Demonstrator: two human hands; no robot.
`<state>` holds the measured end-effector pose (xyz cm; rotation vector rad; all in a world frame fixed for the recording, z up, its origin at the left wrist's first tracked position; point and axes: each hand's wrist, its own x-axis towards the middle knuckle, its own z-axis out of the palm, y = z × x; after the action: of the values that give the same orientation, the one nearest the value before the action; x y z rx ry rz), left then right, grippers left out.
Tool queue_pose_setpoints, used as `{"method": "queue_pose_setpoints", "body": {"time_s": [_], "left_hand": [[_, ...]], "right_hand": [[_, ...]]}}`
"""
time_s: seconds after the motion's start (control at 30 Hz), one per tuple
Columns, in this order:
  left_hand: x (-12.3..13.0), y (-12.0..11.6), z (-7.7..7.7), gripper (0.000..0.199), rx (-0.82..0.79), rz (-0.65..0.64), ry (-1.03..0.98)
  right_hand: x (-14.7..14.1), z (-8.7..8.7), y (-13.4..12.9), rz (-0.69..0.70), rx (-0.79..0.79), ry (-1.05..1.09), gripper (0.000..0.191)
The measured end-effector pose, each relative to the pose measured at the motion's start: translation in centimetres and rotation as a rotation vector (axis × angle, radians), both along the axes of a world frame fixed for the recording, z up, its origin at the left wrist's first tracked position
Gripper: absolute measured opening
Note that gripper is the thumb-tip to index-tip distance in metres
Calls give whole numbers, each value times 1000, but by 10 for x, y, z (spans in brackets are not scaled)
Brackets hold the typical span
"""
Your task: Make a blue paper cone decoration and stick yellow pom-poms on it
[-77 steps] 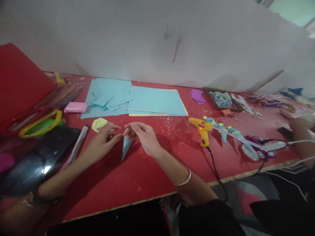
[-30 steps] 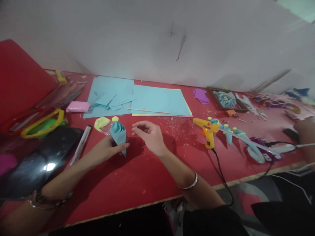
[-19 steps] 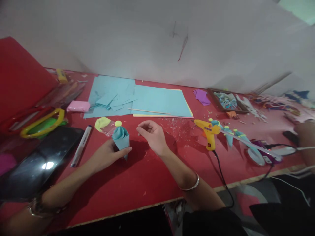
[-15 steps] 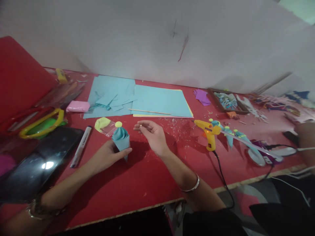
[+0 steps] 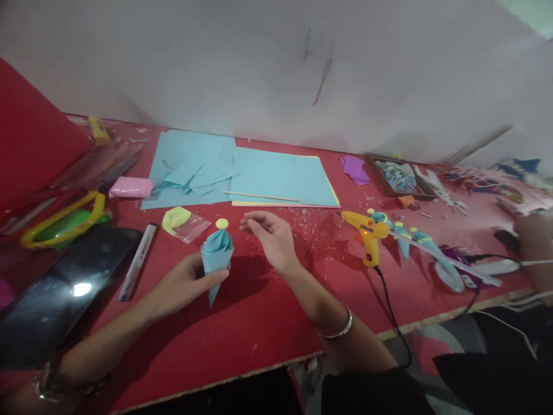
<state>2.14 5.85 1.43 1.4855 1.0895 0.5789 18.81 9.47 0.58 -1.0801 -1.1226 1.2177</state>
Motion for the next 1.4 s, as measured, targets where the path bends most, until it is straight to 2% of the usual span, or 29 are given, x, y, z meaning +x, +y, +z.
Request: {"method": "queue_pose_setpoints", "body": {"time_s": [0.1, 0.23, 0.3, 0.5, 0.67, 0.9, 1.03, 1.2, 1.27, 1.4], "left_hand": [[0, 0, -1, 24, 12, 44, -19], [0, 1, -4, 22, 18, 66, -9], [-1, 1, -6, 22, 26, 61, -13], [-1, 1, -8, 26, 6, 54, -12], [0, 1, -7, 26, 23, 67, -31], [1, 2, -3, 25, 48, 92, -13], [1, 2, -4, 26, 45, 83, 3], [1, 2, -3, 26, 24, 61, 14], [1, 2, -1, 25, 9, 65, 15], [2, 3, -1, 27, -11, 62, -8]], "right_hand": [[1, -4, 1, -11, 29, 7, 14], [3, -7, 3, -143, 100, -18, 8], [3, -6, 3, -166, 101, -41, 9], [0, -4, 0, -68, 33, -1, 13], [-2, -2, -2, -65, 25, -7, 9], [-1, -2, -2, -5, -17, 37, 12], [-1, 1, -4, -54, 27, -12, 9], [-6, 14, -15, -87, 146, -184, 8], [-8, 18, -19, -66, 174, -185, 8], [-10, 20, -22, -1, 122, -103, 10]]}}
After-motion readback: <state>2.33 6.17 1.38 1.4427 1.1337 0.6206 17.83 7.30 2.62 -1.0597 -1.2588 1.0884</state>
